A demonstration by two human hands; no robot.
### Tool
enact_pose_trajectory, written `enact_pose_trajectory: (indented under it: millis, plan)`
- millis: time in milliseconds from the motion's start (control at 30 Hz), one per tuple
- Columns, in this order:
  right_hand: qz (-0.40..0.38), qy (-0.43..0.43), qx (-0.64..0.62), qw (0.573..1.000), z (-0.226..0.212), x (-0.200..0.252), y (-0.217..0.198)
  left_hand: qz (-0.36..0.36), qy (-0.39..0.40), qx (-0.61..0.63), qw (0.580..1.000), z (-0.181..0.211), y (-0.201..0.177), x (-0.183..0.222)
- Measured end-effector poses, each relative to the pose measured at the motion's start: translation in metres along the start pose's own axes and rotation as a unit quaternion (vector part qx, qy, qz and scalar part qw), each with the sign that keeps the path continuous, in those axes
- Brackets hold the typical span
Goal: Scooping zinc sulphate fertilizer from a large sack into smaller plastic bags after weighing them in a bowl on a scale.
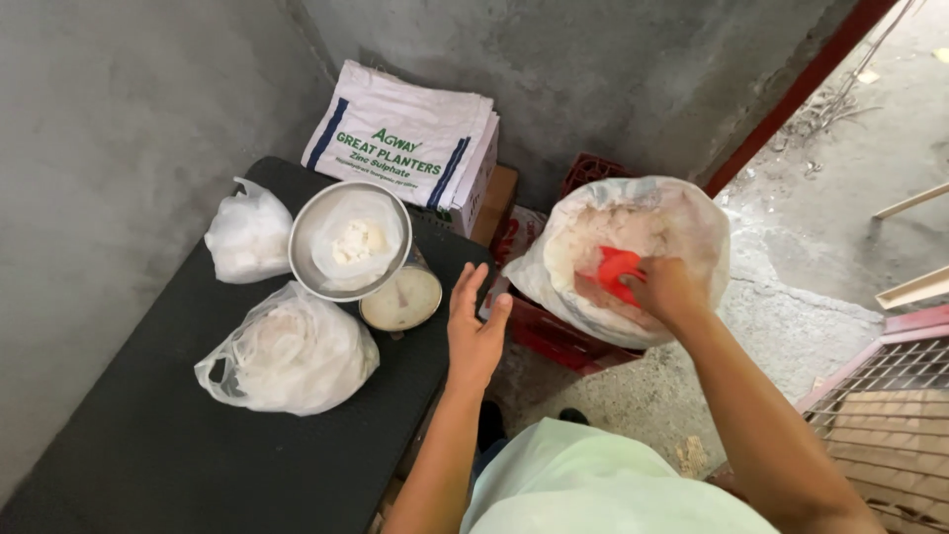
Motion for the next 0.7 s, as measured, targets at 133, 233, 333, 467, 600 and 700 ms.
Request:
enact_pose_trajectory:
  millis: [133,233,333,467,600,700]
  plan:
    - [0.006,0.058,-0.020,0.998,-0.006,0.031,-0.064,0.012,-0.003,-0.004,1.000,-0.006,-0.013,-0.010]
    - [-0.013,0.092,-0.039,0.995,0.015,0.043,-0.081,0.008,-0.013,0.020,1.000,0.005,-0.021,-0.012]
    - [0.022,0.076,-0.079,0.994,0.030,0.046,-0.096,0.028,-0.006,0.000,1.000,0.010,-0.029,-0.013]
    - [0.031,0.076,-0.214,0.973,0.006,0.049,-0.124,0.090,0.067,-0.004,0.994,0.028,-0.054,-0.006]
    - [0.043,0.010,-0.243,0.969,-0.061,0.033,-0.162,0.184,0.106,-0.077,0.974,0.036,-0.090,-0.007]
    - [0.077,-0.207,-0.152,0.963,-0.138,0.015,-0.189,0.248,0.120,-0.154,0.949,0.021,-0.119,-0.013]
Point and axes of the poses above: each hand's wrist, its own x-axis away from the middle knuckle, its own y-axis out of the palm, z = x × y, the point moved 2 cm from there along -x, towards the middle knuckle, and after that the axes turned 1 degree about -x, right-handed, at the moved point
